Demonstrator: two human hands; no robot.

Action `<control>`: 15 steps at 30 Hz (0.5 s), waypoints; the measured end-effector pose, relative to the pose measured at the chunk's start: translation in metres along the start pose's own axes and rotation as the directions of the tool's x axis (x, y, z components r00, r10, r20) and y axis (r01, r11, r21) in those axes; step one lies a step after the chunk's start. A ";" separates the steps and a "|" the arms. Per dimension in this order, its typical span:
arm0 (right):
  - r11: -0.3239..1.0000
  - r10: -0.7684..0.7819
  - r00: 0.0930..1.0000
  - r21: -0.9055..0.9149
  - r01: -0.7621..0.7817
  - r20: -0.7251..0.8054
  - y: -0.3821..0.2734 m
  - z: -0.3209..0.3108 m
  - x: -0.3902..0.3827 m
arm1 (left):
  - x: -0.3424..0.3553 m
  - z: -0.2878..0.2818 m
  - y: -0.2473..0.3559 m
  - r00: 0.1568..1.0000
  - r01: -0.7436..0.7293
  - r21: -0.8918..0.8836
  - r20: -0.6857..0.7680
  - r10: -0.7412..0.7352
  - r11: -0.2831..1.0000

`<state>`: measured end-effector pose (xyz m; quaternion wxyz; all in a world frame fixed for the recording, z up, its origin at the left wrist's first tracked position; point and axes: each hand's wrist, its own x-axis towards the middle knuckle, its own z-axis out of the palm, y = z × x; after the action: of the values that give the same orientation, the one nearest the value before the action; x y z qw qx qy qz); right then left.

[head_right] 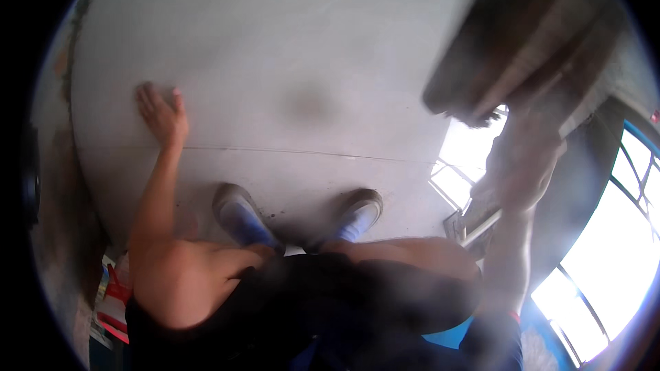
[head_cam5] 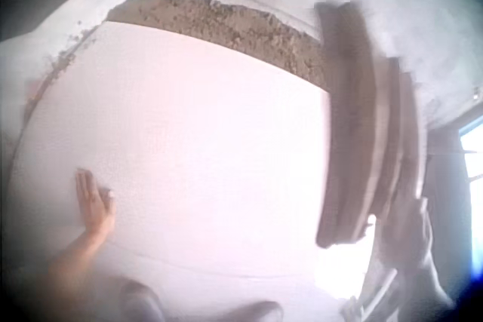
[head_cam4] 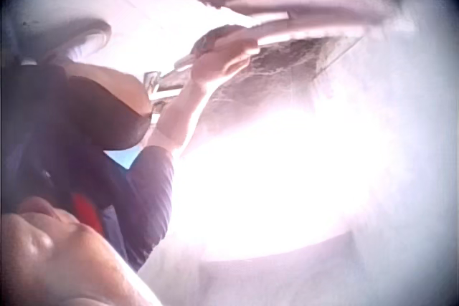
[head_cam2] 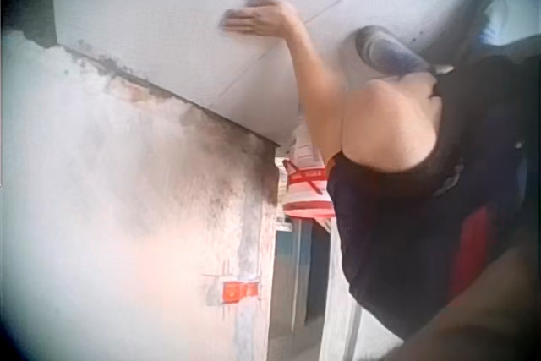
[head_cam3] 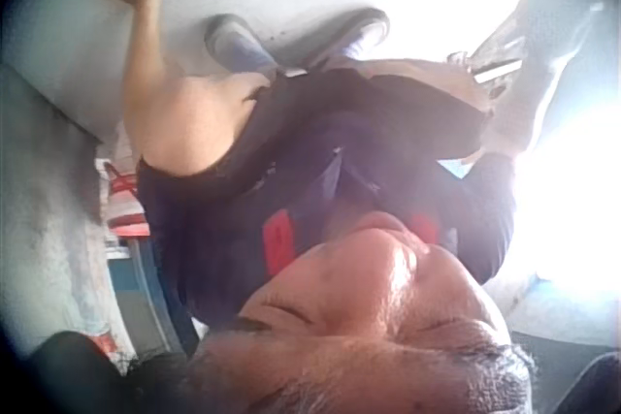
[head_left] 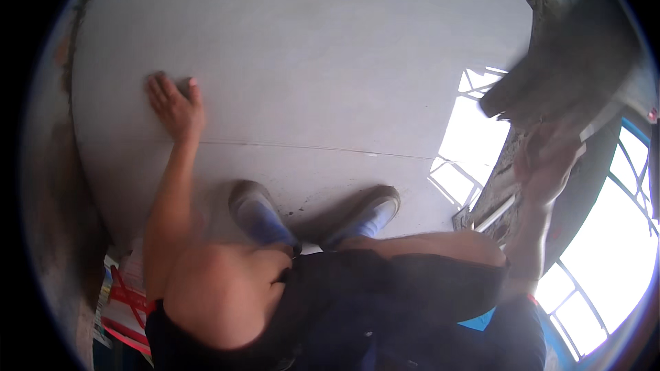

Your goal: The person assists another individual in lifting and placing a large floor tile onto a sand bed. The person then uses a wooden float to tap the tile into place and applies tape to the seams between tiles.

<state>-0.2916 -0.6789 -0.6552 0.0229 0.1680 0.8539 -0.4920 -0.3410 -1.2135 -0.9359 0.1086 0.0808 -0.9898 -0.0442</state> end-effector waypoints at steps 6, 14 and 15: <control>0.838 0.500 0.866 -0.241 -0.490 -0.024 0.176 0.068 -0.052 | 0.022 0.010 0.039 0.991 -0.104 -0.088 -0.097 0.095 0.991; 0.839 0.518 0.845 0.117 -0.532 0.129 -0.011 -0.022 0.005 | 0.011 0.022 -0.005 0.980 -0.163 -0.023 -0.122 0.159 0.986; 0.881 0.438 0.898 0.182 -0.436 0.028 -0.020 -0.042 -0.008 | 0.014 0.023 -0.006 0.984 -0.154 -0.005 -0.094 0.153 0.988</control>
<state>-0.2853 -0.6540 -0.6153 0.1116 0.3608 0.7450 -0.5498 -0.3584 -1.2203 -0.9560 0.1585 0.0055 -0.9866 -0.0381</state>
